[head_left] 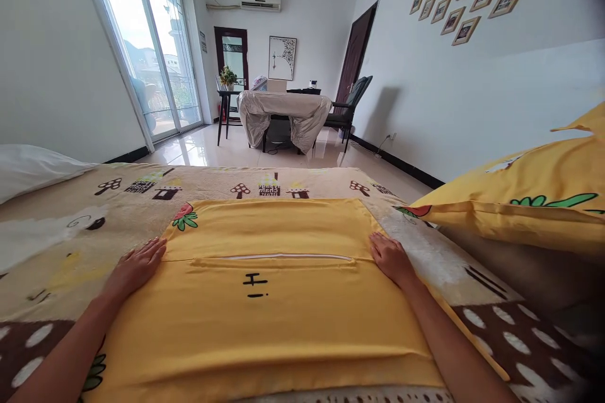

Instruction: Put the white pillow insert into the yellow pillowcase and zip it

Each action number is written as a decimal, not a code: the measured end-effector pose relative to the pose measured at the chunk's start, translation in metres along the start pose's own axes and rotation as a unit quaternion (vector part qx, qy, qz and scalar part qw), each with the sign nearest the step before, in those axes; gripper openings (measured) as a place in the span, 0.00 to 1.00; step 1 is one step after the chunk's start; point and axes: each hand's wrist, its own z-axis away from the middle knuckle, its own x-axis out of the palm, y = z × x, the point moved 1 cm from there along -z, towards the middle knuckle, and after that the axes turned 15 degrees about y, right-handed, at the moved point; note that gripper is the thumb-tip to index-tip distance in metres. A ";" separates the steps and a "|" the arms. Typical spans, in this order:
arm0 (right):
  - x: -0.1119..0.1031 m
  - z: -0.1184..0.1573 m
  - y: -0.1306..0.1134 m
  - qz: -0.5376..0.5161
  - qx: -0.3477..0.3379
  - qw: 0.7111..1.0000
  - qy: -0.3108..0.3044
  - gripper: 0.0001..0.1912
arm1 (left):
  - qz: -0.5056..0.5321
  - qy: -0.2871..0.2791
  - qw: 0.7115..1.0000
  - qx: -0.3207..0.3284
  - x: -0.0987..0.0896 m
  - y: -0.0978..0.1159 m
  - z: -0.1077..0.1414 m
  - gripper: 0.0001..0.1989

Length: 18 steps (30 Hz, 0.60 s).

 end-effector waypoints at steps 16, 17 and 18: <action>-0.102 0.015 -0.216 -0.105 -0.245 0.950 -0.163 0.18 | 0.116 -0.090 0.936 0.319 -0.088 0.211 0.007 0.24; -0.098 0.012 -0.228 -0.107 -0.236 0.952 -0.162 0.21 | 0.120 -0.093 0.933 0.326 -0.088 0.231 0.001 0.23; -0.093 0.011 -0.237 -0.108 -0.227 0.954 -0.162 0.22 | 0.125 -0.095 0.931 0.329 -0.085 0.249 -0.004 0.24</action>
